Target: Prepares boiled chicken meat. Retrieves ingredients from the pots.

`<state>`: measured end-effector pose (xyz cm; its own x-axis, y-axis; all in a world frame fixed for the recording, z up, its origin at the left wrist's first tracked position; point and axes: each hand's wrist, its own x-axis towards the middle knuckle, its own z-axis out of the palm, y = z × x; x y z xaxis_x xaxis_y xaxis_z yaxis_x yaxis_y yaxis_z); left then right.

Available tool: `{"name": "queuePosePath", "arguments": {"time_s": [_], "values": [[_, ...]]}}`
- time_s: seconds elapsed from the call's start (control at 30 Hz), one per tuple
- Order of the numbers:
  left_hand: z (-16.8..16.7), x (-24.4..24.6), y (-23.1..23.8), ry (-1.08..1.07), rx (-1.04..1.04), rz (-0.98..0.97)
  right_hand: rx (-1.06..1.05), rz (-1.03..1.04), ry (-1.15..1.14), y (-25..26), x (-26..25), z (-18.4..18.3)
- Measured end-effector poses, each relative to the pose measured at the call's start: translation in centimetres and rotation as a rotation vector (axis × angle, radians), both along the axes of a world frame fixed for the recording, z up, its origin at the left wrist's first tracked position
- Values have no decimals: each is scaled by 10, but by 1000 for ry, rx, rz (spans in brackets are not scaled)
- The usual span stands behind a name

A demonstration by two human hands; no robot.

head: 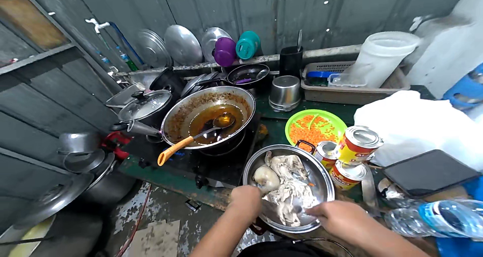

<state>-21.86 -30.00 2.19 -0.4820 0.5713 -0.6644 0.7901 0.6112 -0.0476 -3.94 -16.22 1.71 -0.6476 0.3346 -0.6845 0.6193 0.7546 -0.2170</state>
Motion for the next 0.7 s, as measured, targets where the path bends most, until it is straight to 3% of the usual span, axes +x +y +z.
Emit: {"name": "queuePosePath", "arguments": {"time_s": [0.1, 0.23, 0.4, 0.57, 0.7], "values": [[-8, -4, 1, 18, 4, 18, 34, -87, 93, 8, -14, -4], [-14, -3, 6, 23, -15, 10, 29, 36, 51, -10, -22, -27], [-20, -3, 4, 16, 8, 11, 34, 47, 29, -7, -19, -6], [-17, -4, -2, 25, -20, -22, 24, 154, 27, -25, -16, -23], [-13, 1, -2, 23, -28, -71, 54, 12, 47, 8, -14, -11]]}}
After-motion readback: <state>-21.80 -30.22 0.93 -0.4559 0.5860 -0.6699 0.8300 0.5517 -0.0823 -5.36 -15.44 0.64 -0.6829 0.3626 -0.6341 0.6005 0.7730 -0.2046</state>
